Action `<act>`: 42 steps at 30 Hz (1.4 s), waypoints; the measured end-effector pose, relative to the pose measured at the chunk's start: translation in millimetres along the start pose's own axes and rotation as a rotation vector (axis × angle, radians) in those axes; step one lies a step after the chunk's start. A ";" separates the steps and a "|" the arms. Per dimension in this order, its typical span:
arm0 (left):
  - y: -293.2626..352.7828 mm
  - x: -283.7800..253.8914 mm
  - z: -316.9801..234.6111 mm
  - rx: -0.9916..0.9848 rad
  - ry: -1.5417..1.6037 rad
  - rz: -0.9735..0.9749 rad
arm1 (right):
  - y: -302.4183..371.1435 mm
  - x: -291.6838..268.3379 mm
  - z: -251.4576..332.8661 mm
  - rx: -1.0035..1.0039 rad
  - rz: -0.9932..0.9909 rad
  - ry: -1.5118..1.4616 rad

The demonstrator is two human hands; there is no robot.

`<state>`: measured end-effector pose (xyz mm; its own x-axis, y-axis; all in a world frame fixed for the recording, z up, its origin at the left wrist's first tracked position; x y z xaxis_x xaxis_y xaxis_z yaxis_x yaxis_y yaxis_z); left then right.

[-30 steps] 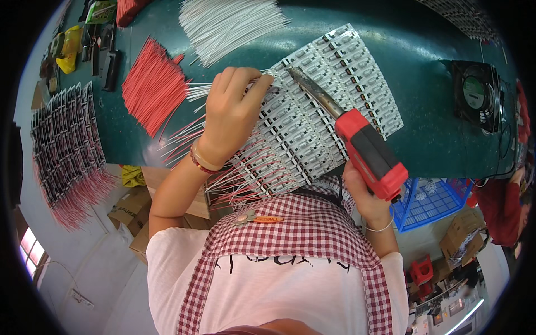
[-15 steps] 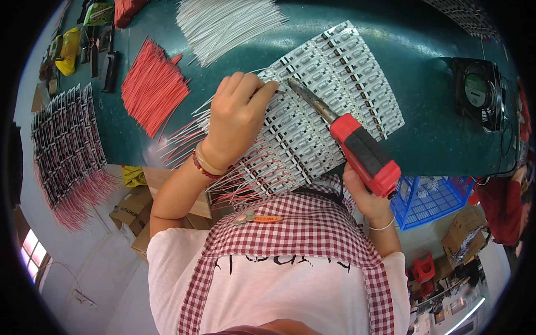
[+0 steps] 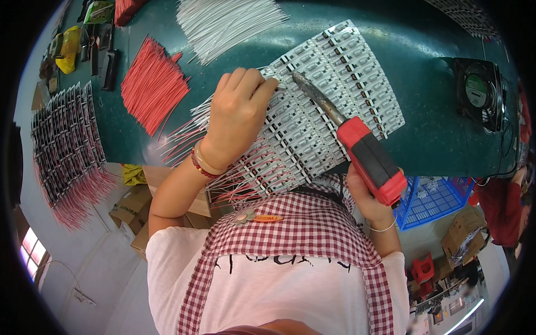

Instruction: The person assembles LED strips by inserting wires into connectors and then soldering them with a soldering gun.

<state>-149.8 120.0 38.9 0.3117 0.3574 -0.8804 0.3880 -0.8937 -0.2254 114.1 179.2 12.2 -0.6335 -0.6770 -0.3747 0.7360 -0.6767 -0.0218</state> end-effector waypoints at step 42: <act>8.6 2.1 -11.5 0.026 0.039 -0.034 | 12.6 -7.8 -1.6 0.048 -0.061 -0.035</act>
<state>-135.8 116.3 40.0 0.3329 0.3977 -0.8550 0.3767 -0.8873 -0.2661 128.7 176.4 13.4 -0.6852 -0.6434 -0.3413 0.6843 -0.7292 0.0010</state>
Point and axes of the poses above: each hand's wrist, its own y-axis away from the middle knuckle, its own x-axis out of the palm, z = x × y, the point moved 8 cm from there along -y, towards the middle knuckle, and after that the axes turned 14 degrees about -x, right-handed, at the moved point
